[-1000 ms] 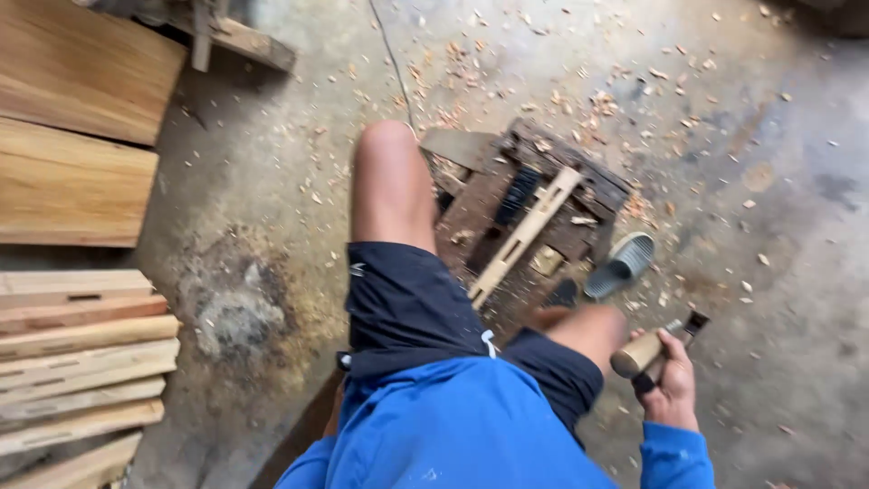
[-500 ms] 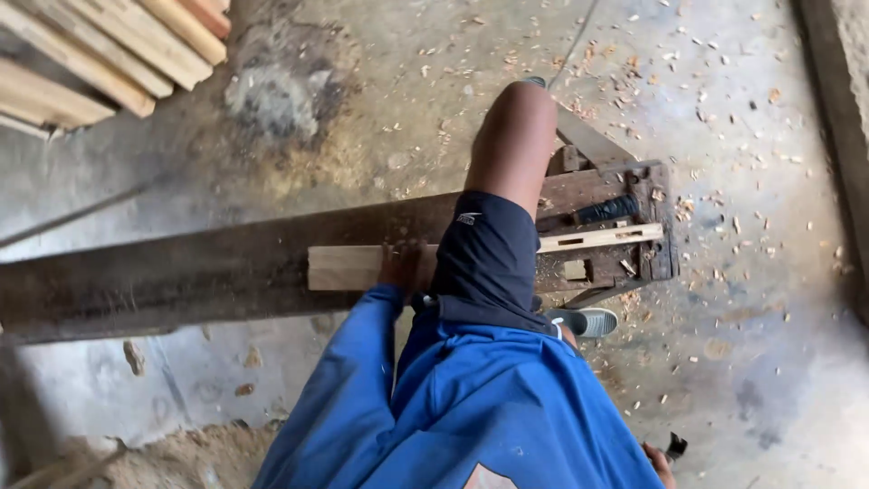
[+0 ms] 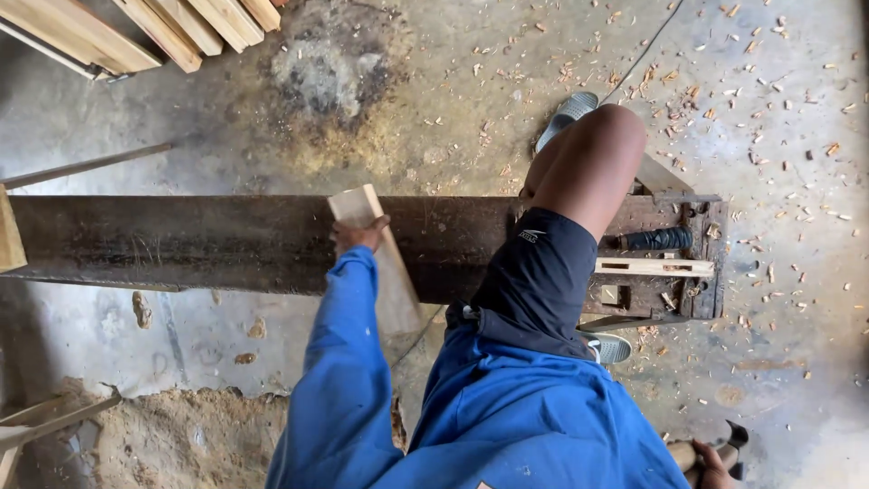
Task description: Using a hammer and wooden pieces to assemble or shape parts for furniture.
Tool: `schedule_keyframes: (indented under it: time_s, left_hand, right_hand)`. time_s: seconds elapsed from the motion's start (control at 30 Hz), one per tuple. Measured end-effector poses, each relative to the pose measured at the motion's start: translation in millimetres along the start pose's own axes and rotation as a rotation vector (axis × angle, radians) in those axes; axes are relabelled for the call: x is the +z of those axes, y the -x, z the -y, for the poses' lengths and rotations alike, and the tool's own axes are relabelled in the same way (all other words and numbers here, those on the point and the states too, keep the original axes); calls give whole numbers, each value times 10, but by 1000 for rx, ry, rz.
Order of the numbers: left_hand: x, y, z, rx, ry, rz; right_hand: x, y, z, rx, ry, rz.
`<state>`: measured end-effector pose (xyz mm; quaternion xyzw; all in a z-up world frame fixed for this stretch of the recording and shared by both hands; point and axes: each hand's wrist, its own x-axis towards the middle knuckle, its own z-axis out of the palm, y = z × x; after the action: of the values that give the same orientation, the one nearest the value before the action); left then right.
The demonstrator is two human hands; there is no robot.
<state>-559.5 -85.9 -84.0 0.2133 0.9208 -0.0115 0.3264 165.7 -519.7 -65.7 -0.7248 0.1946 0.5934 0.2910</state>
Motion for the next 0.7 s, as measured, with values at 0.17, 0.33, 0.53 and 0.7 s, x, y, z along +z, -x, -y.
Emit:
schedule_keyframes:
  time_s: [0.17, 0.33, 0.53, 0.7]
  left_hand:
    - [250, 682, -589, -114, -24, 149]
    - [526, 1005, -804, 38, -126, 98]
    - [692, 1326, -1058, 212, -273, 135]
    - [1008, 963, -455, 383, -392, 259]
  right_hand:
    - [20, -836, -161, -6, 4, -40]
    - [181, -1013, -646, 143, -99, 18]
    - [923, -524, -1042, 45, -215, -103]
    - [1687, 145, -871, -7, -479, -118]
